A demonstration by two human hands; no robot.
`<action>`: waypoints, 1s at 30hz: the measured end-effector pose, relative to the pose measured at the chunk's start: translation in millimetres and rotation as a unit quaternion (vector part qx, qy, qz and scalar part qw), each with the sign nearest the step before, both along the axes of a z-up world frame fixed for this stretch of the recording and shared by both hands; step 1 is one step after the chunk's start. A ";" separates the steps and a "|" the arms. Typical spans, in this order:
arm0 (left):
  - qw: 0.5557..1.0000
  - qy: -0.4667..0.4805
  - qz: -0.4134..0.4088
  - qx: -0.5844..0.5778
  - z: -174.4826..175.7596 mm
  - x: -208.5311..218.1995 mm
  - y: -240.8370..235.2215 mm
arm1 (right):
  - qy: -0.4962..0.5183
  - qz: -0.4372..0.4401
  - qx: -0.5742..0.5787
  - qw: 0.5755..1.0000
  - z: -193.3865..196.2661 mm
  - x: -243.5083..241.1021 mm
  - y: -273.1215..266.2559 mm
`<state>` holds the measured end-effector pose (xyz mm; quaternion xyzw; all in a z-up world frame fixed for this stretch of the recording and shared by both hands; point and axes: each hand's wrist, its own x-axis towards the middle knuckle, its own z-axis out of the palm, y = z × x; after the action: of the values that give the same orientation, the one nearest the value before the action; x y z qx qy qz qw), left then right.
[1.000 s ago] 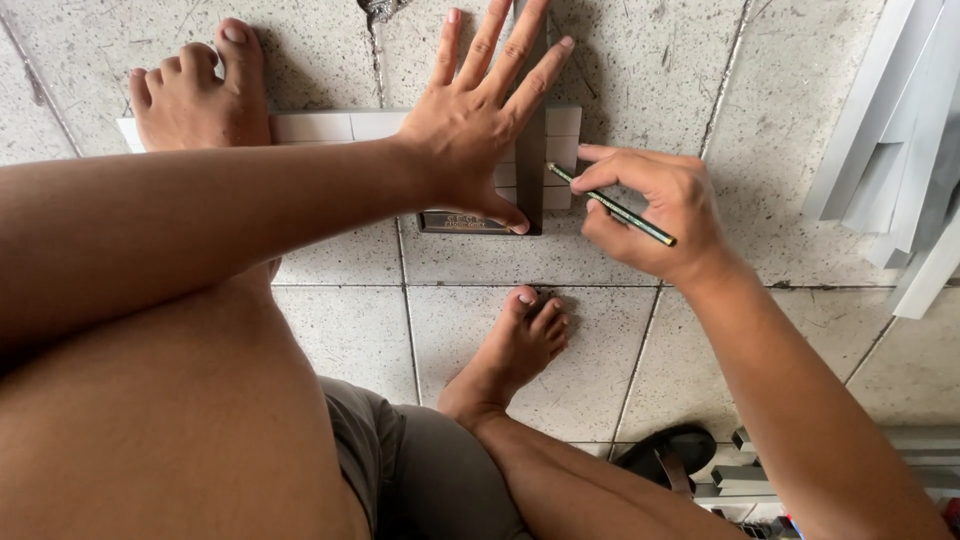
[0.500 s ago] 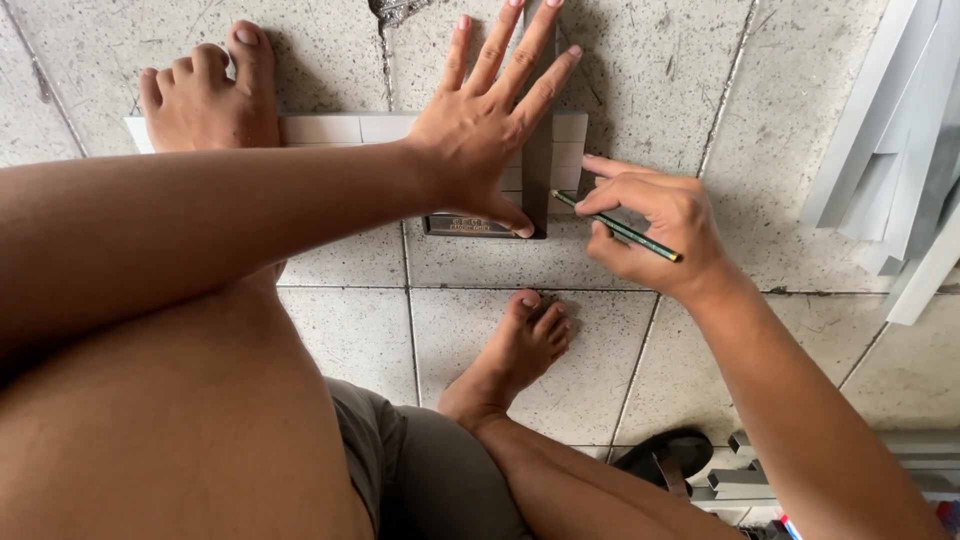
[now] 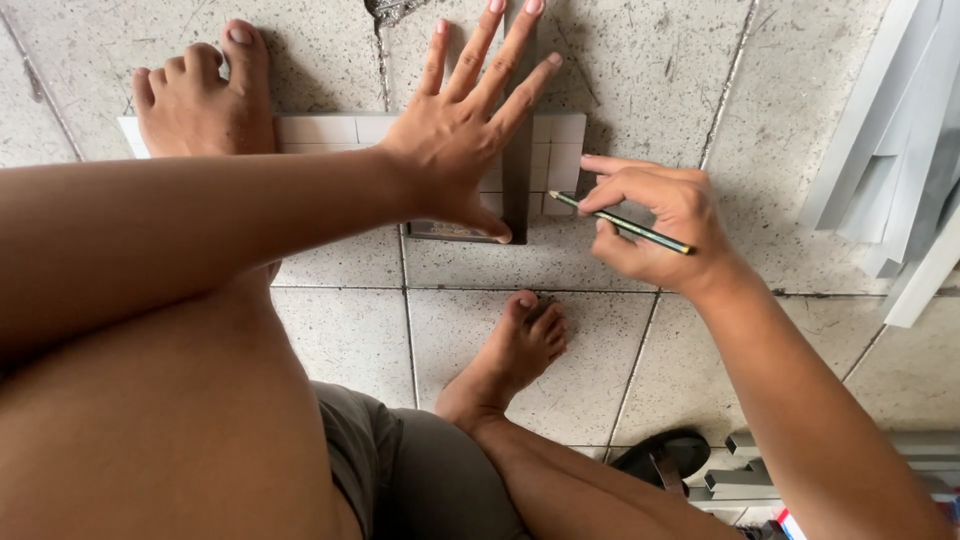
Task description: Measuring and marking aluminum profiles using a metal square and a pencil on a tiled floor.
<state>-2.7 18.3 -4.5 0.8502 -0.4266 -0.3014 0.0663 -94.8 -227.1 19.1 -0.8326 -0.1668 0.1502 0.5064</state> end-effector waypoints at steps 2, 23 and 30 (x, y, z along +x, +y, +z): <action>1.000 -0.013 -0.004 -0.016 -2.7 -2.6 7.8 | 0.000 -0.007 0.033 0.999 -4.1 -0.8 -4.2; 0.994 -0.092 -0.032 -0.050 -6.8 8.6 97.3 | -0.148 -0.055 0.009 0.987 -37.9 2.1 -10.6; 0.991 -0.117 -0.029 -0.053 -8.3 4.7 96.1 | -0.127 -0.062 0.087 0.986 -30.2 1.3 0.3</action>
<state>2.1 114.4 -12.8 0.8619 -0.4715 -0.1789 0.0523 -93.5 -226.8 -11.0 -0.8062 -0.1903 -0.0034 0.5602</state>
